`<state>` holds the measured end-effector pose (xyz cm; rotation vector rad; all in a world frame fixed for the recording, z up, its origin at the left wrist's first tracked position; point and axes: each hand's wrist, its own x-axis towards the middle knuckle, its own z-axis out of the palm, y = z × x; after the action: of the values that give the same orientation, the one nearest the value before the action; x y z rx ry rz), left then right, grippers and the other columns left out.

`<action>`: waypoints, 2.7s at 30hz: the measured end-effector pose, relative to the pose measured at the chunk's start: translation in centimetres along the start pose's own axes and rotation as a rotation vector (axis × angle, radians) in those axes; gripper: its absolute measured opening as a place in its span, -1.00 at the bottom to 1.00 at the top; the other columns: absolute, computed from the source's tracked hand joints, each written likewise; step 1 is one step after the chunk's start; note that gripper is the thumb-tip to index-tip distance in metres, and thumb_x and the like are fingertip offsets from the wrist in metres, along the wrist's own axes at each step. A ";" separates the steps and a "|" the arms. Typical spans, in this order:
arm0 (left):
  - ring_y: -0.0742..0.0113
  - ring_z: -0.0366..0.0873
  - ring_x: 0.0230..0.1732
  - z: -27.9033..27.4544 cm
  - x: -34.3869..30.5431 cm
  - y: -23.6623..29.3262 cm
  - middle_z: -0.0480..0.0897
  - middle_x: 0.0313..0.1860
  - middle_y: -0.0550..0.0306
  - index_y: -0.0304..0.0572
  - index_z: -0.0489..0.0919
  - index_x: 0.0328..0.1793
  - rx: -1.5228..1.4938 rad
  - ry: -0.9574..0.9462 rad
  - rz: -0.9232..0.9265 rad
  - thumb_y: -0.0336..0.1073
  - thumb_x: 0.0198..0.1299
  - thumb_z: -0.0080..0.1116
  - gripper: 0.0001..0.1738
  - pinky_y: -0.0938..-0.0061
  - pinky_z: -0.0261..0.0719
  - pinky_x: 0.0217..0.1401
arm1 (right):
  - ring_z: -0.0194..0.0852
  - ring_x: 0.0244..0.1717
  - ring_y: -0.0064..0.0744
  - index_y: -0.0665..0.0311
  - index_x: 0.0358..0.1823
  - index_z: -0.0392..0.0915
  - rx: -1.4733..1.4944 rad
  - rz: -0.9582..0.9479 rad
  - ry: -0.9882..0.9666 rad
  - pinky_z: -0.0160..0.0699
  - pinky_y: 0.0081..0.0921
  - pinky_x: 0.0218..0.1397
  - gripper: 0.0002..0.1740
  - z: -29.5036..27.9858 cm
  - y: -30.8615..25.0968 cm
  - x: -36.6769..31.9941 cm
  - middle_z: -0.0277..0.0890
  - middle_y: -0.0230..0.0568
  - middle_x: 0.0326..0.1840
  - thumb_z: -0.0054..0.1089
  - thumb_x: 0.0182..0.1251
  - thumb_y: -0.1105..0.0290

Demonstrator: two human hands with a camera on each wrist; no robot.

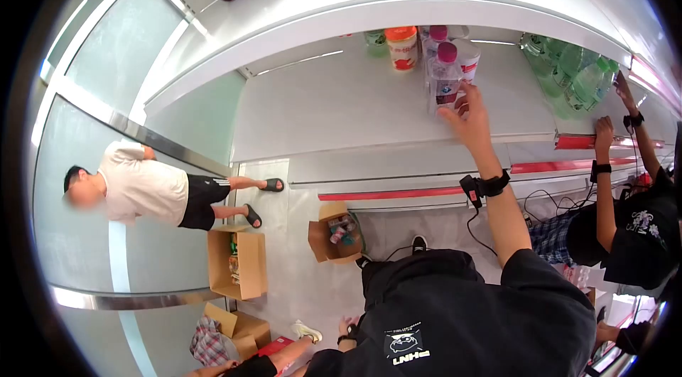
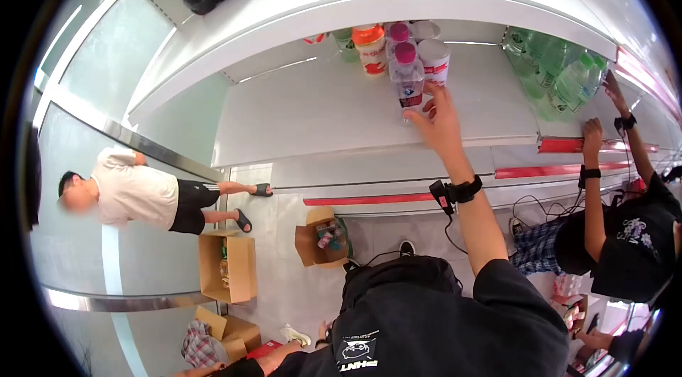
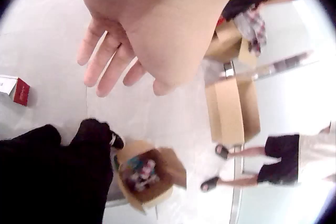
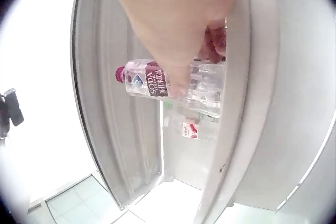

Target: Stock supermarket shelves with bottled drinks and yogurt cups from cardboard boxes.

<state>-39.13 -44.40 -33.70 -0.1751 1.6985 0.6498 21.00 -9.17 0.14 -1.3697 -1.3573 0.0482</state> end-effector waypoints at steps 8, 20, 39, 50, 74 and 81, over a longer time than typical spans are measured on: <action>0.20 0.69 -0.12 15.9 -0.4 9.0 0.71 -0.05 -0.04 -0.23 0.42 0.23 0.286 -0.210 0.505 0.02 0.42 -0.03 -0.51 0.37 0.59 -0.14 | 0.44 -0.26 -0.47 0.28 0.10 0.45 0.129 -0.061 0.213 0.41 -0.59 -0.26 -0.44 -0.2 -2.3 0.3 0.50 -0.28 0.03 0.51 0.08 0.39; -0.10 0.42 0.36 34.3 -25.1 17.1 0.46 0.36 -0.17 -0.22 0.47 0.31 0.622 -0.354 1.867 -0.03 0.37 0.05 -0.48 0.11 0.32 0.39 | 0.38 0.28 -0.43 0.24 0.48 0.14 1.211 1.105 -0.748 0.44 -0.36 0.31 -0.38 11.8 -6.3 -21.1 0.36 -0.22 0.32 -0.03 0.55 0.09; 0.03 0.19 0.54 35.4 -25.7 16.3 0.24 0.54 -0.14 -0.25 0.14 0.58 -0.197 -1.292 0.645 0.41 0.39 -0.40 -0.05 0.12 0.10 0.56 | 0.51 0.12 -0.05 0.26 0.32 0.40 0.240 0.076 -0.667 0.45 -0.17 0.21 -0.51 8.6 -6.7 -15.5 0.48 -0.02 0.24 0.10 0.37 0.35; 0.55 0.26 -0.57 39.3 -32.1 32.5 0.39 -0.65 0.28 -0.30 0.49 -0.47 0.127 -0.546 1.652 -0.17 0.46 0.00 -0.57 0.56 0.18 -0.50 | 0.30 -0.57 -0.16 0.37 -0.54 0.47 0.117 -0.051 0.053 0.26 -0.37 -0.46 -0.70 -3.8 -3.6 -2.7 0.45 -0.13 -0.56 0.17 0.36 0.38; 0.28 0.09 -0.67 44.5 -27.0 36.2 0.21 -0.73 0.05 -0.30 0.29 -0.60 0.383 -0.109 2.012 -0.18 0.37 0.08 -0.50 0.36 0.10 -0.57 | 0.18 -0.72 -0.06 0.42 -0.59 0.44 -0.212 0.128 0.130 0.21 -0.26 -0.56 -0.57 -3.0 0.8 -0.5 0.34 -0.01 -0.69 0.18 0.37 0.24; 0.08 0.24 -0.70 44.9 -27.8 35.2 0.31 -0.73 0.00 -0.28 0.34 -0.62 0.449 0.071 2.121 -0.24 0.31 0.13 -0.55 0.28 0.20 -0.57 | 0.21 -0.68 0.05 0.41 -0.61 0.39 -0.254 0.116 0.153 0.22 -0.21 -0.56 -0.58 -3.2 0.4 -0.1 0.32 0.02 -0.68 0.20 0.35 0.28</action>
<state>-9.97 1.13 -0.45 2.1652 1.4714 1.6071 23.40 -11.13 0.96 -1.6300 -1.1847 -0.1537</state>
